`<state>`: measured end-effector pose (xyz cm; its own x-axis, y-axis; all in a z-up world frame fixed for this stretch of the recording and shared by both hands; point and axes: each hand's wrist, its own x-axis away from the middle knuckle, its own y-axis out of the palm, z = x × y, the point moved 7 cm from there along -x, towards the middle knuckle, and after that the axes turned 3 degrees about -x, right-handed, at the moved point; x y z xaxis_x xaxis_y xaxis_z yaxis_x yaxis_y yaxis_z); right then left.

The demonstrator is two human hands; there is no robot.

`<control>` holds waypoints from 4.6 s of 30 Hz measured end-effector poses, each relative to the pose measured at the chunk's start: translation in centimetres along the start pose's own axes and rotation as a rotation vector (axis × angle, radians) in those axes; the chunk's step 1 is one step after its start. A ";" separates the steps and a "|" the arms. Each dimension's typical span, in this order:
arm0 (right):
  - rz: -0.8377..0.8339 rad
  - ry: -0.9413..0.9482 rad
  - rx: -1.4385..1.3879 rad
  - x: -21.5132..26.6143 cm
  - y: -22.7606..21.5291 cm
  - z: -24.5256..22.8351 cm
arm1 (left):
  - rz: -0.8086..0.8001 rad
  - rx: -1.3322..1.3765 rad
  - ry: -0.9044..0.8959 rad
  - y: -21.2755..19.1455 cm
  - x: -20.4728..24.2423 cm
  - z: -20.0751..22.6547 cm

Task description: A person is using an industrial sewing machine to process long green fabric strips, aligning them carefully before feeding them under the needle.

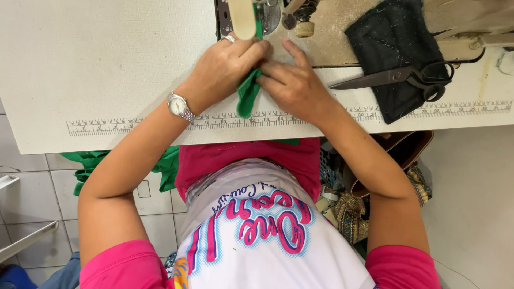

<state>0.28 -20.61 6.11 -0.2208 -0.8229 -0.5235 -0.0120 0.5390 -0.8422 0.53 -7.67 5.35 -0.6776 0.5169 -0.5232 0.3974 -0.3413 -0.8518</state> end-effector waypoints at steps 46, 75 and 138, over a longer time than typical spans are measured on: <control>0.290 0.139 -0.042 1.1 -3.2 -1.1 | 0.274 0.402 -0.211 -5.8 3.8 3.3; 0.180 0.027 0.047 3.1 -0.7 -4.4 | 0.122 0.227 -0.102 -1.8 4.5 5.2; -0.050 0.129 -0.041 -1.1 -0.5 2.8 | 0.029 0.199 0.082 -0.6 0.3 -2.5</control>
<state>3.28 -20.46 6.77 -0.3425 -0.8203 -0.4581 -0.0654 0.5072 -0.8594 1.58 -5.34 5.67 -0.6117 0.5638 -0.5549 0.2804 -0.5014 -0.8185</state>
